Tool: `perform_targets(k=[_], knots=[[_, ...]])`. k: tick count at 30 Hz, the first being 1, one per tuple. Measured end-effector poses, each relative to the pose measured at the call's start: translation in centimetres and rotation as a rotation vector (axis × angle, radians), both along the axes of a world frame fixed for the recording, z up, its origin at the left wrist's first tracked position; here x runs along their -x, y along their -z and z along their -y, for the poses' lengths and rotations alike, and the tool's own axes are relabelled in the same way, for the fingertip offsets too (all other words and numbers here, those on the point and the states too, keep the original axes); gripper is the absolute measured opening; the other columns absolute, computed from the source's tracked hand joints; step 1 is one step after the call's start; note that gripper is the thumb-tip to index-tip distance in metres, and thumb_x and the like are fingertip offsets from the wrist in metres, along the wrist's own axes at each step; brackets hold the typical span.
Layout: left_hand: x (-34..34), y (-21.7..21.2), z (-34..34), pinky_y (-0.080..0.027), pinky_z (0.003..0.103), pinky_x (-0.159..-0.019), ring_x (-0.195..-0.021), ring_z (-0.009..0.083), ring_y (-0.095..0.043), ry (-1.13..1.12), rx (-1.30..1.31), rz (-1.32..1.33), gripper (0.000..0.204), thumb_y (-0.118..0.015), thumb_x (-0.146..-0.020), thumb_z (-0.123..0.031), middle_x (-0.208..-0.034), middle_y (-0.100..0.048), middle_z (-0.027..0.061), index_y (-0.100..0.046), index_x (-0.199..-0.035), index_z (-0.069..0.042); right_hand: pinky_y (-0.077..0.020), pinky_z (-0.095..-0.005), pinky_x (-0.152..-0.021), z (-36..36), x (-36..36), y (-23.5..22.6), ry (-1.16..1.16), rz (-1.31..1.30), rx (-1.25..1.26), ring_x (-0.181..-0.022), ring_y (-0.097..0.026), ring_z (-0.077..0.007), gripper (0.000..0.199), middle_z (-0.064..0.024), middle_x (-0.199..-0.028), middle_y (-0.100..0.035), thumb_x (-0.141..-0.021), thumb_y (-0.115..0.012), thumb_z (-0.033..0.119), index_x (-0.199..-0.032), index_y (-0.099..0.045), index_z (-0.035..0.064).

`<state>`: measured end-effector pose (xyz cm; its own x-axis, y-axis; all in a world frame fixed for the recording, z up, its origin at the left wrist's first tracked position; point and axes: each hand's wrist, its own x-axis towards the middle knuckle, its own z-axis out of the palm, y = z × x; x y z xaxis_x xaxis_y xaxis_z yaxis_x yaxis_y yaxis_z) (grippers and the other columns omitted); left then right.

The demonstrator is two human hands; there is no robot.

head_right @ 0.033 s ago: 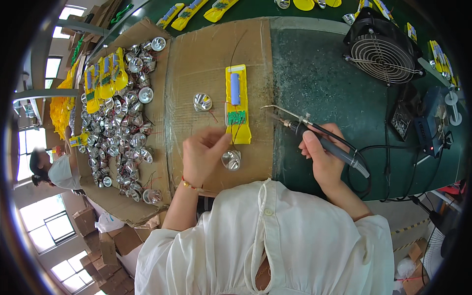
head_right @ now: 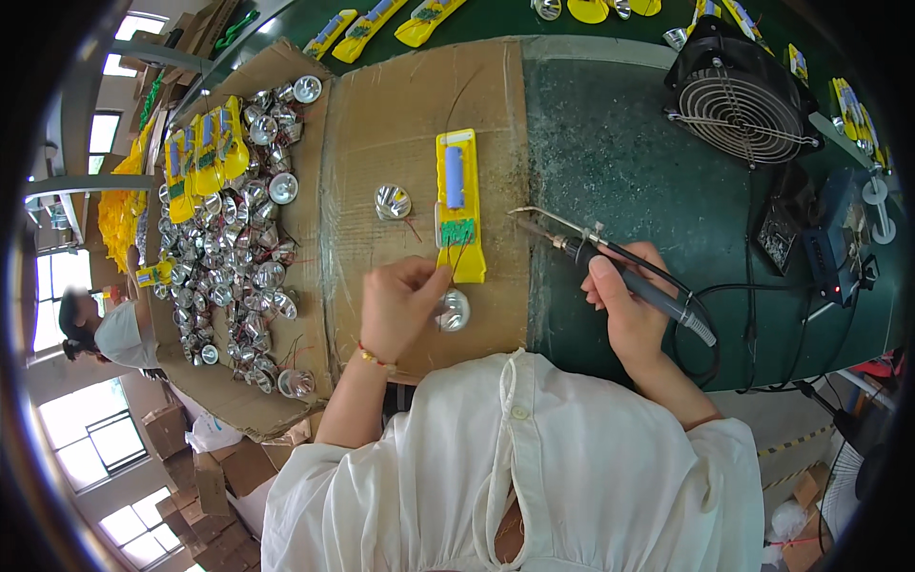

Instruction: Soldering electrical wires onto circuit boards for lighting components on a factory assembly line.

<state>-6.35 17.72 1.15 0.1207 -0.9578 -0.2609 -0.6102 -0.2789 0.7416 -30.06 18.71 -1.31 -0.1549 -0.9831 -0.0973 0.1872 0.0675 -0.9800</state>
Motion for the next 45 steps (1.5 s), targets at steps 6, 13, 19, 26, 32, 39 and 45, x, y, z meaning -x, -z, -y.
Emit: perform_targets(k=[6,13,19,26,32,39,45], knots=[[3.5,-1.3,10.1,-0.049,0.035,-0.053,-0.053,0.0279,-0.059,0.188,0.237,0.234,0.018,-0.057,-0.073,-0.02,-0.057,-0.061,0.0103,-0.066,-0.068,-0.006,-0.04,-0.0184,-0.046,0.4,1.5,0.5,0.059,0.012,-0.117,-0.052,-0.053,-0.0082,0.014,-0.0072,-0.064,-0.058,-0.082,-0.06,0.012,-0.087,-0.053,0.0],[5.2,-0.9,28.2,-0.046,0.039,-0.08,-0.091,0.0312,-0.057,0.136,0.368,0.379,0.04,-0.061,-0.074,-0.038,-0.095,-0.06,0.0166,-0.063,-0.097,-0.006,-0.0413,-0.0193,-0.047,0.5,1.4,0.2,0.058,0.072,-0.13,-0.053,-0.053,-0.0085,0.013,-0.0076,-0.064,-0.058,-0.082,-0.06,0.009,-0.086,-0.051,-0.0005],[-0.2,1.3,31.2,-0.042,0.037,-0.088,-0.103,0.0299,-0.051,0.199,0.467,0.522,0.05,-0.071,-0.06,-0.031,-0.106,-0.053,0.0161,-0.056,-0.101,-0.007,-0.0417,-0.02,-0.046,0.6,1.7,0.1,0.064,0.095,-0.134,-0.052,-0.052,-0.0084,0.012,-0.0075,-0.064,-0.058,-0.081,-0.059,0.007,-0.085,-0.05,-0.0003],[0.3,-2.6,18.8,-0.047,0.038,-0.073,-0.081,0.0304,-0.058,0.381,0.44,0.566,0.034,-0.065,-0.066,-0.029,-0.086,-0.057,0.0152,-0.057,-0.09,-0.006,-0.0409,-0.019,-0.046,0.7,1.7,0.3,0.064,0.067,-0.144,-0.052,-0.053,-0.0082,0.013,-0.0069,-0.064,-0.058,-0.081,-0.059,0.009,-0.086,-0.052,0.0001],[1.6,-1.9,3.3,-0.045,0.037,-0.061,-0.07,0.0269,-0.056,0.338,0.599,0.485,0.039,-0.074,-0.061,-0.028,-0.079,-0.054,0.009,-0.053,-0.085,-0.006,-0.0396,-0.0181,-0.044,1.1,1.3,0.5,0.081,-0.003,-0.084,-0.05,-0.052,-0.0078,0.014,-0.007,-0.063,-0.057,-0.083,-0.058,0.011,-0.086,-0.053,-0.0012],[-6.6,-0.4,0.5,-0.046,0.034,-0.066,-0.078,0.0261,-0.055,0.016,0.755,0.397,0.028,-0.07,-0.067,-0.008,-0.09,-0.055,0.0098,-0.057,-0.092,-0.006,-0.039,-0.0176,-0.044,0.6,1.1,0.7,0.075,-0.023,-0.024,-0.049,-0.05,-0.0075,0.016,-0.0065,-0.063,-0.057,-0.083,-0.06,0.014,-0.086,-0.053,0.0005],[-4.8,0.7,3.8,-0.035,0.041,-0.093,-0.114,0.0324,-0.043,0.353,0.842,0.521,0.025,-0.072,-0.064,-0.011,-0.12,-0.049,0.0105,-0.067,-0.089,-0.014,-0.0388,-0.0177,-0.044,-0.3,0.3,-0.1,0.062,0.009,-0.007,-0.05,-0.051,-0.0074,0.016,-0.0065,-0.063,-0.057,-0.082,-0.061,0.014,-0.086,-0.053,0.0001]])
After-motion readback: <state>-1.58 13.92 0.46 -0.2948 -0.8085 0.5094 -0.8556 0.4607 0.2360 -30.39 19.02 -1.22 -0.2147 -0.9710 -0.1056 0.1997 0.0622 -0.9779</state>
